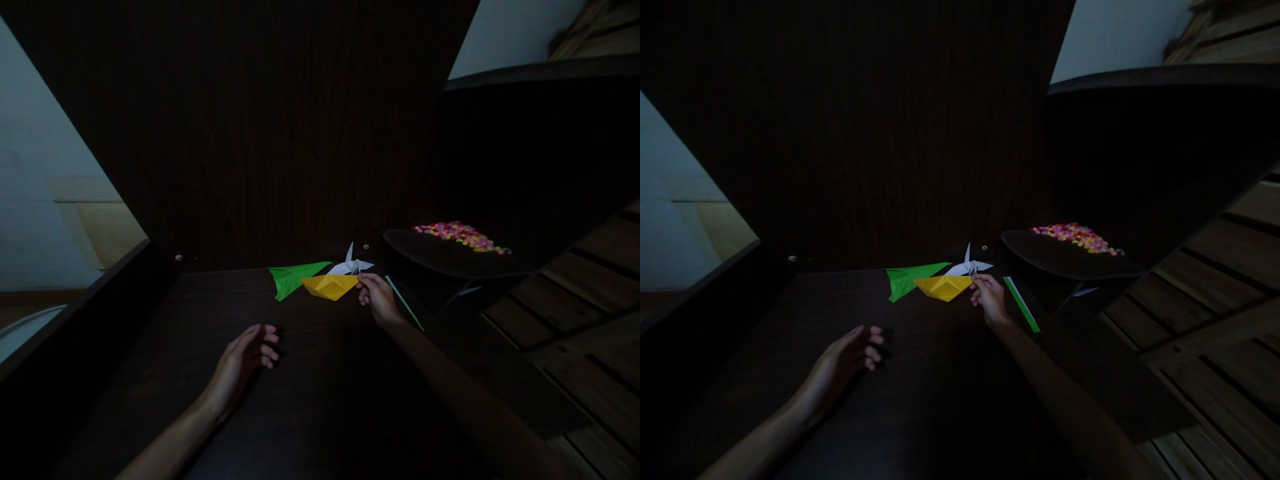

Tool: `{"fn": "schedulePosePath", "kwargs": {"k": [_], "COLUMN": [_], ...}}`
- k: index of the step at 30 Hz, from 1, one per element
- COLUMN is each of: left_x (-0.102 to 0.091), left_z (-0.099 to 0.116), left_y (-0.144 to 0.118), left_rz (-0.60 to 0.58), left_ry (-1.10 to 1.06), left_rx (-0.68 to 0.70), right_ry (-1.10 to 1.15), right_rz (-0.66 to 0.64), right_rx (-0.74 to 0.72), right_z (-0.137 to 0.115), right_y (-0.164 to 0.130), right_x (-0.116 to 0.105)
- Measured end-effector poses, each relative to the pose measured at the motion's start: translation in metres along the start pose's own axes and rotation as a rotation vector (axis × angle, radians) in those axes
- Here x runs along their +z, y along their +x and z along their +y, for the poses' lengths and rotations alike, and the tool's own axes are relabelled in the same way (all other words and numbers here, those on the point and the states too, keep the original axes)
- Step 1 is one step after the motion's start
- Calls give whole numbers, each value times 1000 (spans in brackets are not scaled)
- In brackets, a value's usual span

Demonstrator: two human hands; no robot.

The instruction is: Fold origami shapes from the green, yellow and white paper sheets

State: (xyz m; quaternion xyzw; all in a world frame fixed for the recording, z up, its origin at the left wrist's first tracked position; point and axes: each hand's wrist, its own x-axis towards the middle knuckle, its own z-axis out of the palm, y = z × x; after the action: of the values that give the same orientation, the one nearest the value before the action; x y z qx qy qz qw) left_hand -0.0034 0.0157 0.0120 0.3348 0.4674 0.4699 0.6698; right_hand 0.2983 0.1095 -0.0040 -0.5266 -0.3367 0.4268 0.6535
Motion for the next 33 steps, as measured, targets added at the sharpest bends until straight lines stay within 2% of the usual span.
{"fn": "schedulePosePath", "kwargs": {"k": [23, 33], "left_x": [2, 4], "left_z": [2, 4], "left_y": [0, 1], "left_rz": [-15, 2], "left_ry": [12, 37], "left_rx": [19, 54], "right_ry": [12, 14], "right_rz": [2, 39], "right_rx": [-15, -60], "right_z": [-1, -6], "right_y": [8, 12], "right_x": [4, -3]}}
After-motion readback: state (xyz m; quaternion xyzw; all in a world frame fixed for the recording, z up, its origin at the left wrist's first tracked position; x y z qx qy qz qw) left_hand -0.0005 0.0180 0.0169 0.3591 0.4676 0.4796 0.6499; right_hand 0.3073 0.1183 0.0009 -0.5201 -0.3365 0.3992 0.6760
